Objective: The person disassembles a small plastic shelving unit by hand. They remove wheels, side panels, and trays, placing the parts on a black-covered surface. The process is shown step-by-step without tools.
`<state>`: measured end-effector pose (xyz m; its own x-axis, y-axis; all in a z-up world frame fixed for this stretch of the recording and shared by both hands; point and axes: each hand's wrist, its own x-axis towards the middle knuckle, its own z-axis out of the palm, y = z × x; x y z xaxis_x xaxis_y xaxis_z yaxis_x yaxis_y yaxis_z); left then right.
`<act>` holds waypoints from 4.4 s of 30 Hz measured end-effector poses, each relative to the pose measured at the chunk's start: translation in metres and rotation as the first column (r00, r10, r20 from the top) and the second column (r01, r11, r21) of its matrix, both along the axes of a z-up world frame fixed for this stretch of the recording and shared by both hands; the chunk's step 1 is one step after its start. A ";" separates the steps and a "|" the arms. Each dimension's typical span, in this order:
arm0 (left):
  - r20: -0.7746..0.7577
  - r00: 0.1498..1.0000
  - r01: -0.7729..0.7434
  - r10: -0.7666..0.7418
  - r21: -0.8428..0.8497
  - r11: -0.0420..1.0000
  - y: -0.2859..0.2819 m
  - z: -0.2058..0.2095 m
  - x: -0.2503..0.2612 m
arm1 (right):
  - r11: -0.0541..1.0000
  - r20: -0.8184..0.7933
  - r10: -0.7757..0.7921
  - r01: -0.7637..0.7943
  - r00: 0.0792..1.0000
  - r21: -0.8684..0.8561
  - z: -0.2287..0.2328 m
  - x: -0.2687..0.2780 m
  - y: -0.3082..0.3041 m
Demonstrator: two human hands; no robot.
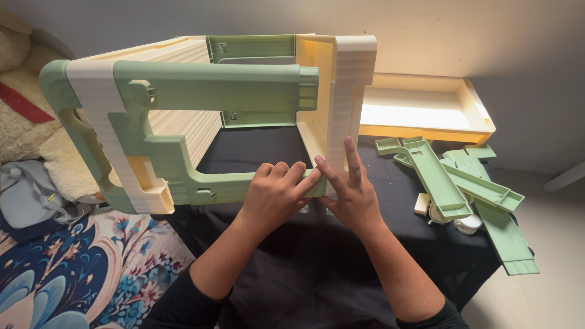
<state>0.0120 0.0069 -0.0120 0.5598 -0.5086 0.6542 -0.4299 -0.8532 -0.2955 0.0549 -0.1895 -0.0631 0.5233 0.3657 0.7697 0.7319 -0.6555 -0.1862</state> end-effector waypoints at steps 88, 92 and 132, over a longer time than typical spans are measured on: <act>-0.066 0.890 0.449 -0.451 -0.035 0.893 -0.037 -0.063 -0.010 | 0.988 0.107 -0.147 0.142 0.983 0.053 -0.141 0.030 -0.047; -0.045 0.900 0.432 -0.434 -0.032 0.901 -0.040 -0.076 -0.010 | 0.992 0.056 -0.115 0.113 0.992 0.050 -0.157 0.032 -0.051; -0.208 0.640 0.673 -0.740 -0.312 0.670 -0.097 -0.086 -0.061 | 0.904 -0.307 0.172 -0.026 0.936 0.426 -0.080 -0.084 -0.117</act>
<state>-0.0491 -0.0898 -0.0979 0.2577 -0.7161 0.6487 -0.9590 -0.2715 0.0812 -0.0293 -0.3066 -0.1429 0.7505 0.1200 0.6499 0.6368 -0.3943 -0.6625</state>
